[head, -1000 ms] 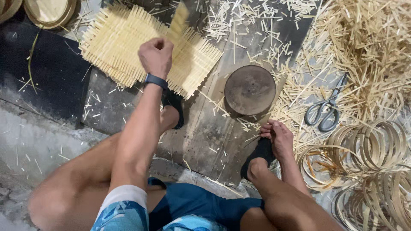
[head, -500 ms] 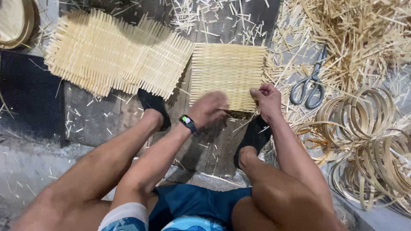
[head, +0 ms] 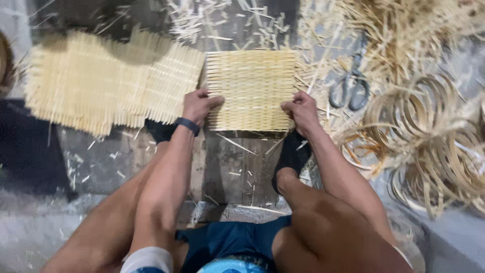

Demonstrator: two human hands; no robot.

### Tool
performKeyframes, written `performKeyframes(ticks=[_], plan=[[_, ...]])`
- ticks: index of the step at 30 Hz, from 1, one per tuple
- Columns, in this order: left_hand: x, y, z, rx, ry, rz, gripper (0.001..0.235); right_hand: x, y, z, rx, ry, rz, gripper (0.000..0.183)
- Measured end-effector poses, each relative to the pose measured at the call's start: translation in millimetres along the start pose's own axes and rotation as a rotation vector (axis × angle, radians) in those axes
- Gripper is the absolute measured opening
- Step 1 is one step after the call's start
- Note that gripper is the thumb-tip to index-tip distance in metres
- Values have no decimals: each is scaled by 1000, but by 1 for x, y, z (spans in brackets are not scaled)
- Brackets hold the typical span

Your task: The person sits on the floor and repeatedly places a circular bamboo frame over a flat woven bamboo mat, then uses shears to trim the excess mat material flush with the frame. After each trim, the finished tray is stacked with others nearby.

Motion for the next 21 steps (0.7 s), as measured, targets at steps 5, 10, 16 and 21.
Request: performKeyframes(ticks=[5, 10, 16, 21], plan=[[2, 12, 1, -255, -15, 30, 37, -1, 5, 37, 7, 56, 90, 27], [8, 28, 16, -168, 93, -19, 71, 33, -46, 211, 432, 915, 594, 14], [19, 63, 45, -131, 268, -217, 62, 43, -29, 362, 974, 796, 19, 44], [27, 79, 48, -95, 288, -208, 48, 32, -10, 379, 713, 584, 35, 27]])
Point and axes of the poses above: each hand's wrist, its own x-axis away from the middle knuckle, its own z-axis out of the back of the hand, y = z × x, the point moved 3 cm from there along -x, towards the middle knuckle, and after that the axes turned 13 degrees about -z, right-handed, at the moved point
